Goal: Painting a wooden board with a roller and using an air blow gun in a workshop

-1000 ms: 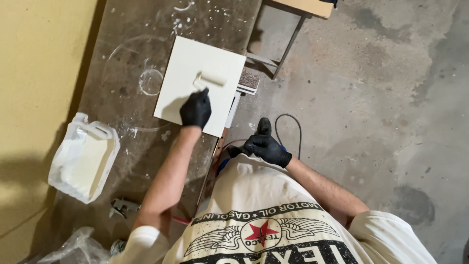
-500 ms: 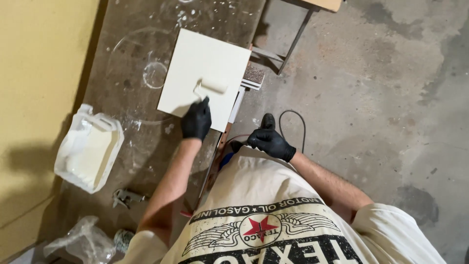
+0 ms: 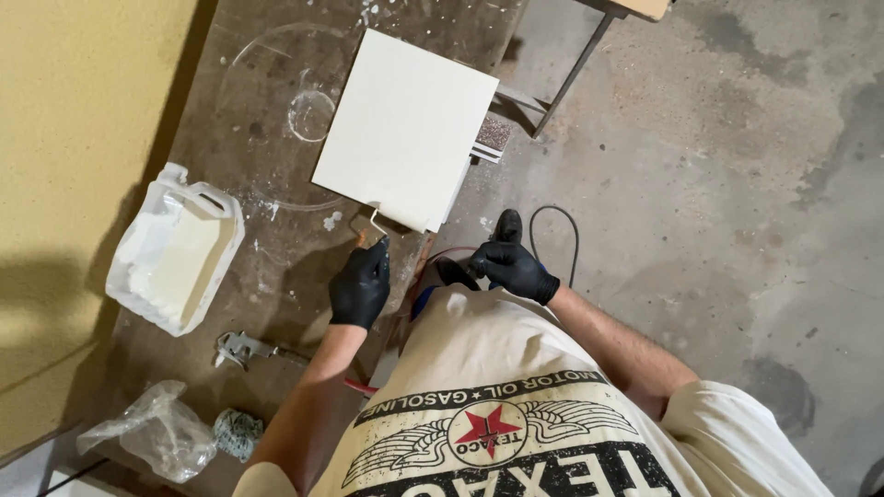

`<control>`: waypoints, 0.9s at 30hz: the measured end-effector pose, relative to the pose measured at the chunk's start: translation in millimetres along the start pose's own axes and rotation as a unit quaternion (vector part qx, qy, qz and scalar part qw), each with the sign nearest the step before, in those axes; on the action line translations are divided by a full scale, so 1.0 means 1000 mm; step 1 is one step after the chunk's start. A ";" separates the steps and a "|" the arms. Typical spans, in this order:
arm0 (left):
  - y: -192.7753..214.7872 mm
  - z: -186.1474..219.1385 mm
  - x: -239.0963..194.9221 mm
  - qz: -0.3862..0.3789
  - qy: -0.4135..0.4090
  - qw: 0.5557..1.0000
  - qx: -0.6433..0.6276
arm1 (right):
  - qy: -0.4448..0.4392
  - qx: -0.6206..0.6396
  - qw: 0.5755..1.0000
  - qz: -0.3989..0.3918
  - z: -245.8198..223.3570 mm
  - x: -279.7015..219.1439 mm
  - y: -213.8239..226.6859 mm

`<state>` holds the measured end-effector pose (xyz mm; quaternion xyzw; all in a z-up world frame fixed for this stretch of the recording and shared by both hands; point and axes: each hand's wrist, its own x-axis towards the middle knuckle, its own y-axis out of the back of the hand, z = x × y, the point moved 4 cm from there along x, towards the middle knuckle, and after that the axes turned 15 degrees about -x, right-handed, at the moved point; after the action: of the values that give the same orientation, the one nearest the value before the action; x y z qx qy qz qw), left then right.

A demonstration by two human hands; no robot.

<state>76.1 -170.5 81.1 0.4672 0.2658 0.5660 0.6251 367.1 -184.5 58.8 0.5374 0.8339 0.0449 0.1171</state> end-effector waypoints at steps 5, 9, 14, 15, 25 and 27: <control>-0.026 0.018 0.037 -0.014 -0.006 1.000 0.027 | -0.029 0.016 0.998 0.047 0.023 -0.013 0.014; -0.093 0.010 0.090 -0.050 -0.003 0.999 0.003 | -0.066 0.091 0.991 0.073 0.035 -0.020 0.028; -0.157 0.020 0.199 -0.043 0.008 0.998 -0.055 | -0.033 0.032 0.993 0.106 0.041 -0.021 0.046; -0.170 0.023 0.216 -0.044 0.006 0.997 -0.055 | -0.034 0.032 0.993 0.109 0.046 -0.022 0.048; -0.127 0.031 0.161 0.004 -0.019 0.999 -0.029 | -0.034 0.032 0.994 0.095 0.046 -0.017 0.049; -0.097 0.029 0.116 0.005 -0.019 0.999 -0.027 | -0.032 0.037 0.995 0.086 0.042 -0.013 0.045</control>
<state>170.7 -59.9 30.6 0.4618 0.2360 0.5672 0.6398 422.1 -179.5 29.5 0.6121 0.7817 0.0067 0.1193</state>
